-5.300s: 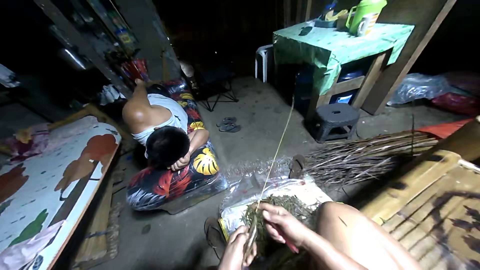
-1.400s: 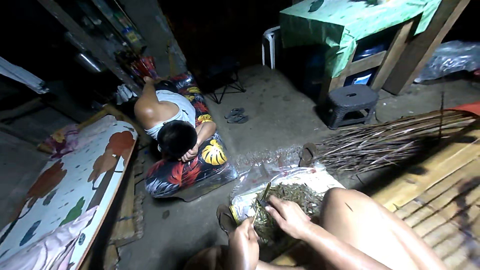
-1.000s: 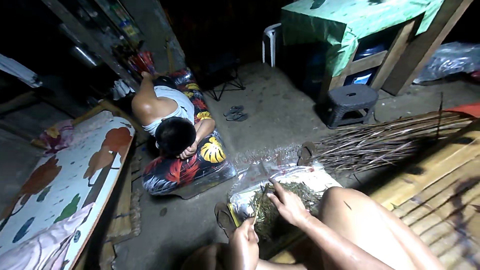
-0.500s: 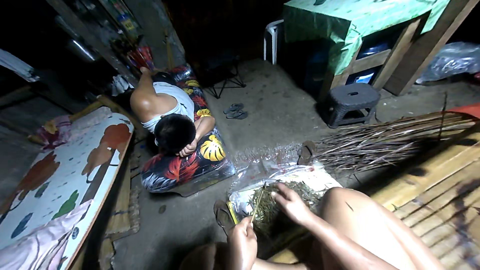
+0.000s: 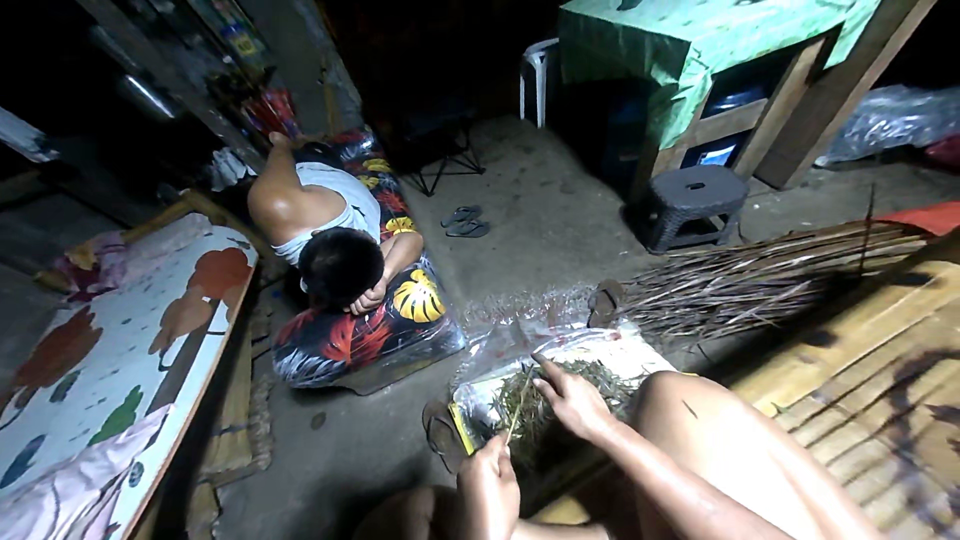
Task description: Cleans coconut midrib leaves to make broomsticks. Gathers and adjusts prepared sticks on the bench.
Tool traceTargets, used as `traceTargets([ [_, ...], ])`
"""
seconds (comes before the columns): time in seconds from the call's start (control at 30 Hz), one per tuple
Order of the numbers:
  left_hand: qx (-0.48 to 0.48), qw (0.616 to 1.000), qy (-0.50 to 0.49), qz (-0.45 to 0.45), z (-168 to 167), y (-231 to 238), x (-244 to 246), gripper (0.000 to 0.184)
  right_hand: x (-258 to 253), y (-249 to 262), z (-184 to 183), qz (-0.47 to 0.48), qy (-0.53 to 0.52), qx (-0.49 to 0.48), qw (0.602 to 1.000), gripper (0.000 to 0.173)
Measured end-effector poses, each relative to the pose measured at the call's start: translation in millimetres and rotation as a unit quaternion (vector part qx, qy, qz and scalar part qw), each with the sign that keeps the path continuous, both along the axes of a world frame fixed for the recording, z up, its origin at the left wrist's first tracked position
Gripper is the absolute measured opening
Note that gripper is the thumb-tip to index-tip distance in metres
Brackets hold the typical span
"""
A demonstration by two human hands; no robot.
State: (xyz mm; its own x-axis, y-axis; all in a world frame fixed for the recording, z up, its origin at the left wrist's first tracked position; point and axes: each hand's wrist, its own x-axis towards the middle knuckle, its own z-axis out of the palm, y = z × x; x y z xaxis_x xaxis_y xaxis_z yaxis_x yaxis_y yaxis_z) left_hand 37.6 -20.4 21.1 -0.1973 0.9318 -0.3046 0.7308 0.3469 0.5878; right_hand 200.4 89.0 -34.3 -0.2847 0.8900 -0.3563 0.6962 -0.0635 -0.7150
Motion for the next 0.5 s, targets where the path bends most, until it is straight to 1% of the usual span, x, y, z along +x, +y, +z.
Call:
traceTargets([
  [0.07, 0.005, 1.0, -0.004, -0.001, -1, -1, -2, 0.034, 0, 1, -3, -0.005, 0.019, 0.008, 1.0, 0.05],
  [0.13, 0.006, 1.0, -0.016, -0.001, -3, -2, -6, 0.034, 3, 6, -5, -0.021, 0.022, 0.036, 0.999, 0.045],
  [0.2, 0.012, 0.999, -0.035, 0.005, -5, -2, -9, 0.033, 9, 14, -11, -0.059, 0.066, 0.048, 0.995, 0.042],
  [0.23, 0.009, 0.999, -0.044, 0.01, -5, -2, -10, 0.033, 10, 15, -17, -0.092, 0.125, 0.038, 0.987, 0.039],
  [0.3, -0.001, 0.998, -0.054, 0.015, -4, 2, -11, 0.033, 4, 9, -20, -0.16, 0.284, -0.035, 0.945, 0.038],
  [0.33, -0.006, 0.998, -0.058, 0.017, -4, 5, -11, 0.033, 1, 3, -17, -0.168, 0.329, -0.074, 0.927, 0.037],
  [0.37, -0.011, 0.998, -0.063, 0.019, -4, 8, -11, 0.033, -1, -5, -15, -0.149, 0.34, -0.084, 0.925, 0.037],
  [0.4, -0.014, 0.997, -0.067, 0.019, -4, 11, -12, 0.033, -3, -14, -13, -0.103, 0.322, -0.064, 0.939, 0.037],
  [0.47, -0.01, 0.997, -0.073, 0.019, -5, 15, -11, 0.033, -6, -28, -9, 0.024, 0.233, 0.006, 0.972, 0.04],
  [0.5, -0.005, 0.997, -0.074, 0.019, -5, 17, -11, 0.032, -8, -34, -5, 0.077, 0.189, 0.033, 0.978, 0.04],
])
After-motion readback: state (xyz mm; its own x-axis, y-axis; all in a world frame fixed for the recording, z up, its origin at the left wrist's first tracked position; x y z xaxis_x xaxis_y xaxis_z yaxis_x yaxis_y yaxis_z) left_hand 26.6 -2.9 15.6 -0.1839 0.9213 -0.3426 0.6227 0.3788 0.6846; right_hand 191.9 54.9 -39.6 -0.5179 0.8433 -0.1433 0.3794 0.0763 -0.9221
